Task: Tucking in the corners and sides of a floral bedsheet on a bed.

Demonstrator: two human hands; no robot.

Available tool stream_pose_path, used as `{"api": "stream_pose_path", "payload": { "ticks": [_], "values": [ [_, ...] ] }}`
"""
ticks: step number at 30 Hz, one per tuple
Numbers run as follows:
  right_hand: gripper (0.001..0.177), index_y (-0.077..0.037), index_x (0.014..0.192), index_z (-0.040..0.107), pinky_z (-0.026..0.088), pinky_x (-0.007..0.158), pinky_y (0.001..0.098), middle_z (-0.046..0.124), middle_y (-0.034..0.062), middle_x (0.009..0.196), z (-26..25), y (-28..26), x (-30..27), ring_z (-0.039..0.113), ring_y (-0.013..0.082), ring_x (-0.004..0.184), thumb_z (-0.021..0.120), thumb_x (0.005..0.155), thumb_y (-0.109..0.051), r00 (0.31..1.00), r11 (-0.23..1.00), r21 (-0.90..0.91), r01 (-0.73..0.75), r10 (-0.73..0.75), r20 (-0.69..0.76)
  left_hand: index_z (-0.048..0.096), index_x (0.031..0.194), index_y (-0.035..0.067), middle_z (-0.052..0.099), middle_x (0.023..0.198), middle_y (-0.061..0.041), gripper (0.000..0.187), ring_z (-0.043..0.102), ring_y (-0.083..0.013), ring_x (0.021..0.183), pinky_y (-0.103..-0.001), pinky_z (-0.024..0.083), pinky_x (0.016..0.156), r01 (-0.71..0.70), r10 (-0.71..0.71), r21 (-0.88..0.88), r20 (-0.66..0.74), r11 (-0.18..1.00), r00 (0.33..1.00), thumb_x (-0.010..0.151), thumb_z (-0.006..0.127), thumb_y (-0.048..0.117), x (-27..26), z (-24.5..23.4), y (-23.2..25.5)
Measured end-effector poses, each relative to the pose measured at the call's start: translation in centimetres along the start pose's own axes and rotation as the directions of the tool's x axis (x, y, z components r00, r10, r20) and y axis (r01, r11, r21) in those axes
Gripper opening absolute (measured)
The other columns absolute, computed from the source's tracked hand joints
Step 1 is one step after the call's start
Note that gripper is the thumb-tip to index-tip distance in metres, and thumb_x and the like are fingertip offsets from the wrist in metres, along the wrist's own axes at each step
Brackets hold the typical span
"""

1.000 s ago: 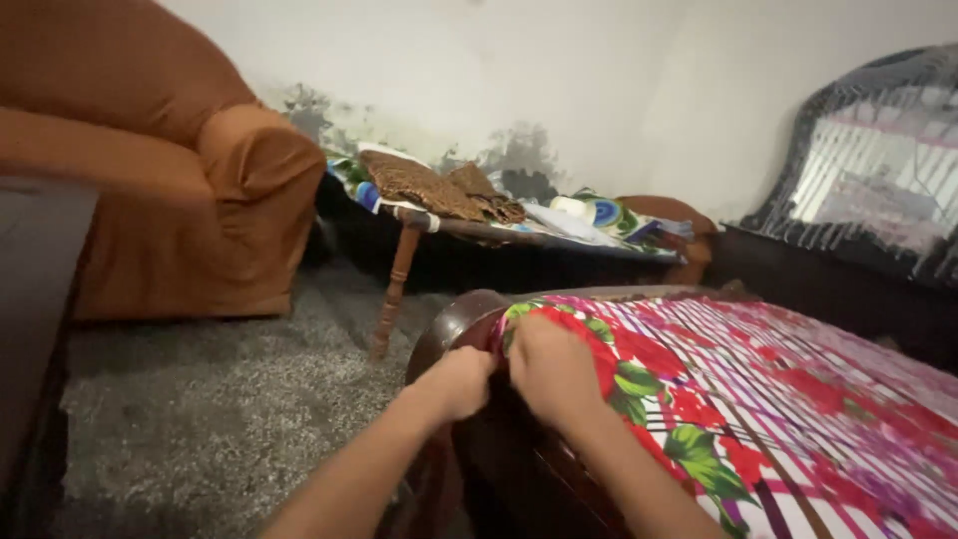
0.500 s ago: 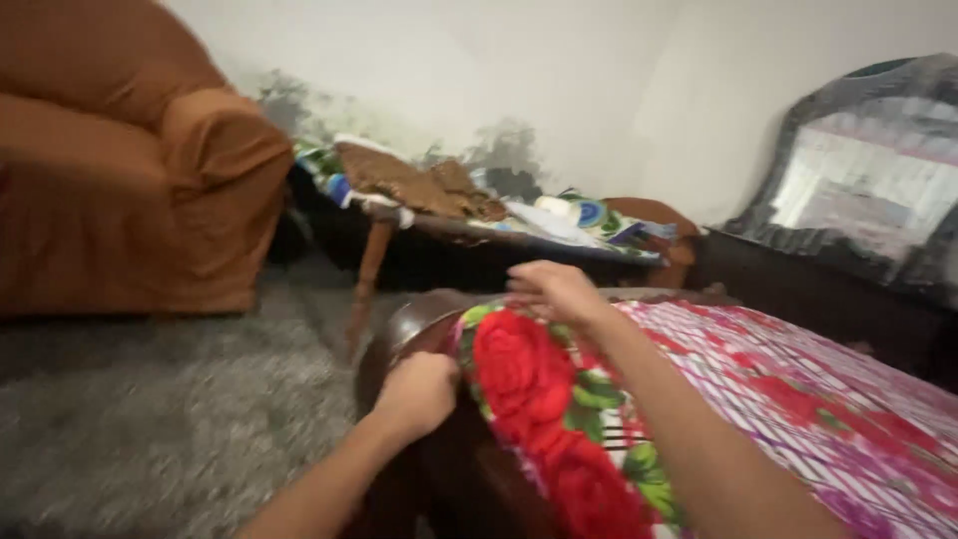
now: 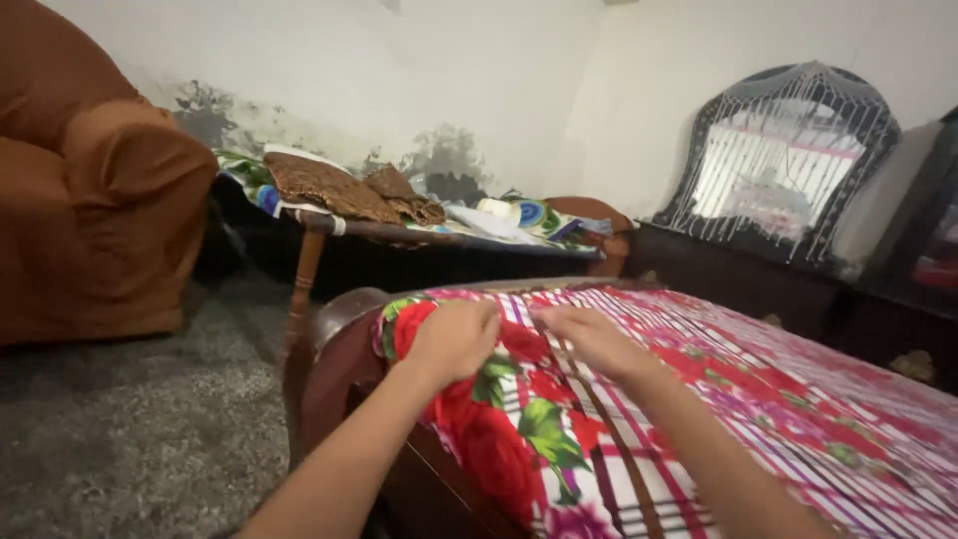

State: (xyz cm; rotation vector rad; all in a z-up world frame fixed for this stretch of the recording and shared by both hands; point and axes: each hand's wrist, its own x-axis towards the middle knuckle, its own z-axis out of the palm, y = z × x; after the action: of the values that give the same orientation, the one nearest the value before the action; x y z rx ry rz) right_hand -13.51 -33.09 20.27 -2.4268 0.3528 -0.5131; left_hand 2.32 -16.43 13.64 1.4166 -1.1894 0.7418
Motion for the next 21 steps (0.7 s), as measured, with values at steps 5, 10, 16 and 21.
{"api": "stream_pose_path", "payload": {
  "ticks": [5,10,16,21],
  "values": [
    [0.085,-0.016,0.157,0.04,0.028,0.127,0.0448,0.042,0.0157,0.162,-6.8,13.7,-3.6,0.037,0.0316,0.152,0.031,0.095,-0.074,0.953,0.758,-0.578,-0.303,0.245,-0.178,0.074,0.093,0.006,0.073,0.099,-0.019,0.041,0.068,-0.0383,0.098,-0.054,0.052,0.091,-0.053,-0.122,0.401,0.399,0.914,0.909,0.093,0.057,0.043,1.8,-0.7,5.2],
    [0.102,-0.005,0.161,0.019,0.014,0.129,0.0437,0.015,0.018,0.171,-3.2,6.3,-9.3,0.012,0.0327,0.159,0.027,0.094,-0.081,0.927,0.796,-0.493,-0.352,0.37,-0.063,0.076,0.099,0.004,0.073,0.106,-0.023,0.052,0.069,-0.0401,0.104,-0.053,0.053,0.094,-0.01,-0.16,0.318,0.504,0.948,0.848,0.1,0.049,0.049,3.3,7.6,7.7],
    [0.083,-0.003,0.151,0.051,0.039,0.122,0.0447,0.058,0.0201,0.151,-11.2,1.9,-20.9,0.057,0.0312,0.141,0.047,0.091,-0.06,0.949,0.927,0.217,-0.305,0.277,0.152,0.067,0.131,0.014,0.064,0.136,-0.019,0.06,0.061,-0.0402,0.127,-0.068,0.038,0.109,-0.025,-0.089,0.138,0.756,0.99,0.649,0.104,0.029,0.052,1.1,11.2,14.2],
    [0.085,-0.009,0.157,0.034,0.019,0.127,0.0453,0.031,0.016,0.165,-14.9,15.8,-29.4,0.027,0.0318,0.155,0.029,0.098,-0.071,0.812,0.605,-0.546,-0.58,0.481,-0.33,0.051,0.15,0.027,0.055,0.148,-0.014,0.078,0.05,-0.0337,0.139,-0.058,0.028,0.121,-0.166,-0.164,0.293,0.829,0.942,0.534,0.09,0.037,0.075,-0.2,6.3,16.3]
  ]
}}
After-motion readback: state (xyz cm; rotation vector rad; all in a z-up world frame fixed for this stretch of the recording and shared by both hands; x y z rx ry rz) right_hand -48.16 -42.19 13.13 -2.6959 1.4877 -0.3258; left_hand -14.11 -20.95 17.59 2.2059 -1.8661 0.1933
